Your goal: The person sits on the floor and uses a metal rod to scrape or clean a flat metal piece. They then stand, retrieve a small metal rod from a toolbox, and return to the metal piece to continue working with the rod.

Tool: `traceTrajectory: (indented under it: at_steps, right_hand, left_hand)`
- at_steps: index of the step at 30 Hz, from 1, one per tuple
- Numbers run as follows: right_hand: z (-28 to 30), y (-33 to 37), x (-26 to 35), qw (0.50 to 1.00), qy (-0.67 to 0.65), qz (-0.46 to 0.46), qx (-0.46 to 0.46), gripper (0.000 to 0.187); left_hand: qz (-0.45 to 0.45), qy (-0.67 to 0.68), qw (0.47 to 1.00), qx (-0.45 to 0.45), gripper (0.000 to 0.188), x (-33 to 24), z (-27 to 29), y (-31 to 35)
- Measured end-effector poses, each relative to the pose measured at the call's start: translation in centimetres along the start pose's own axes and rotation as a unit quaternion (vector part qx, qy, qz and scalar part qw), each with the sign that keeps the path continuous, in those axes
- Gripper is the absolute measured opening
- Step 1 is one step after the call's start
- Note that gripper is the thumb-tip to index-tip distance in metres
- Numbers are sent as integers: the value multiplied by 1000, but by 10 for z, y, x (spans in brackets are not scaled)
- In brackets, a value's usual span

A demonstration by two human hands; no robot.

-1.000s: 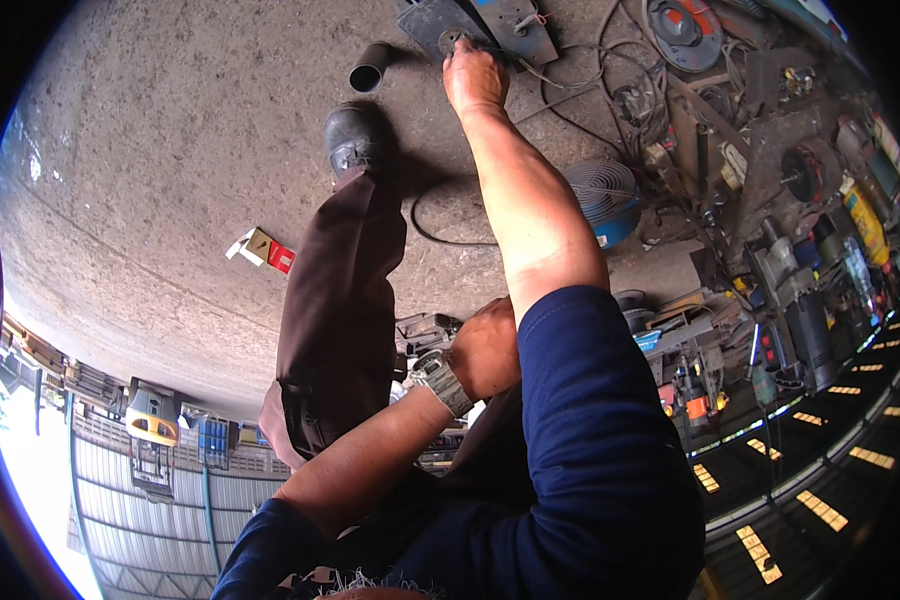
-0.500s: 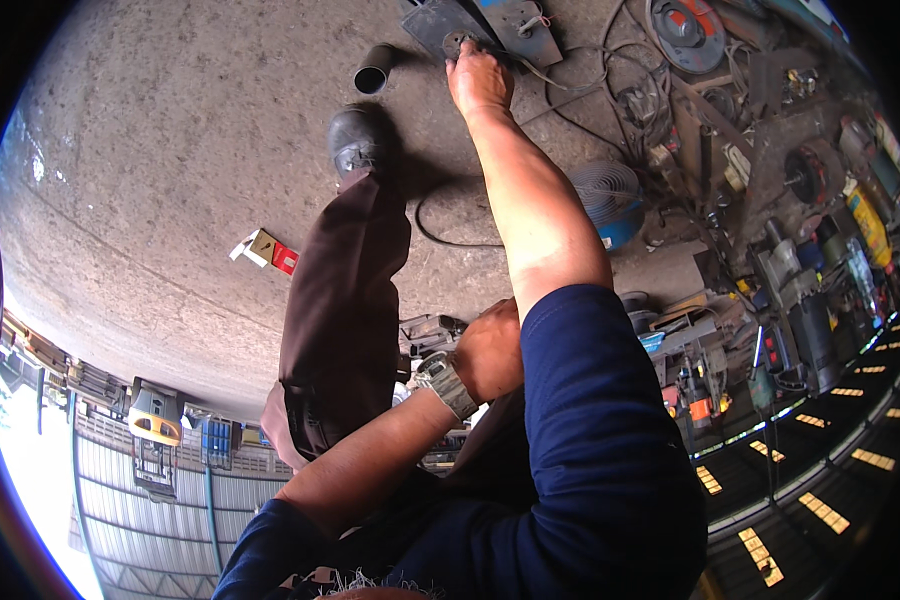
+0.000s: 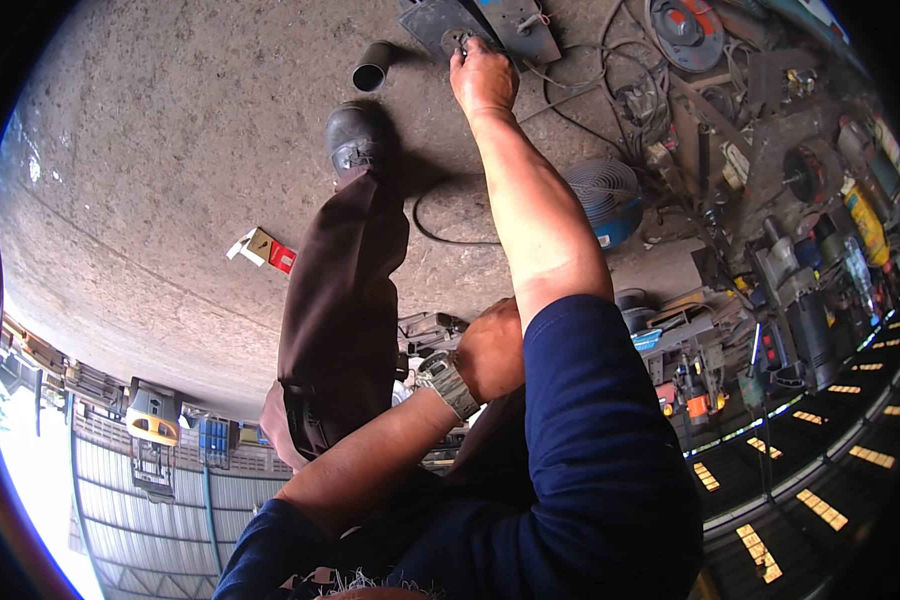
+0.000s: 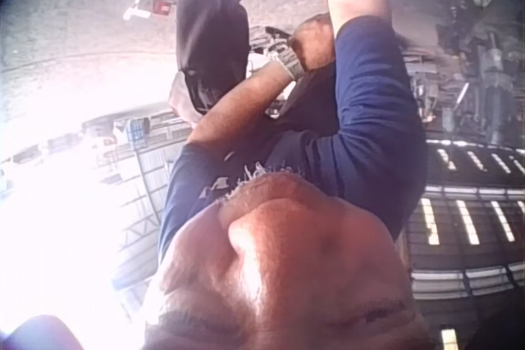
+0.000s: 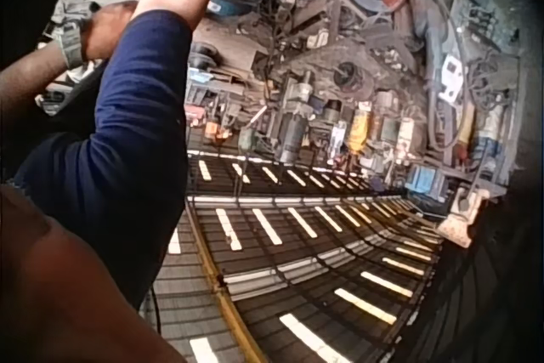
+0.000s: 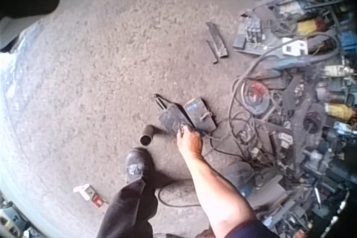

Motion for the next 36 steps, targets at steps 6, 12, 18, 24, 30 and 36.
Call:
traceTrajectory:
  at_steps: [6,12,18,24,30,36]
  right_hand:
    - [-1,-11,3,1000,-6,5,-25,26]
    - [-4,-8,5,1000,-6,-12,-7,26]
    - [-4,-14,4,1000,-8,-24,-7,25]
    - [-15,-25,1,999,32,26,-16,25]
    - [-13,-30,4,998,52,15,18,25]
    - [-15,-36,4,998,51,-9,43,28]
  left_hand:
    - [-3,-6,1000,13,34,4,-5,-2]
    - [2,10,1000,2,36,2,-2,-2]
    - [-23,-3,1000,-10,38,-1,2,-4]
    - [-16,-2,1000,-4,37,-2,2,-5]
    - [7,-31,999,15,34,-2,4,-4]
    - [-4,-25,1000,-1,34,0,2,-5]
Point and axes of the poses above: each hand's wrist, its own y-axis away from the middle knuckle, its own z-axis out of the back of the hand, x = y × z, the point moved 4 cm from there along -y, towards the middle knuckle, and after that the axes turned 14 degrees about x, right-handed, at the moved point
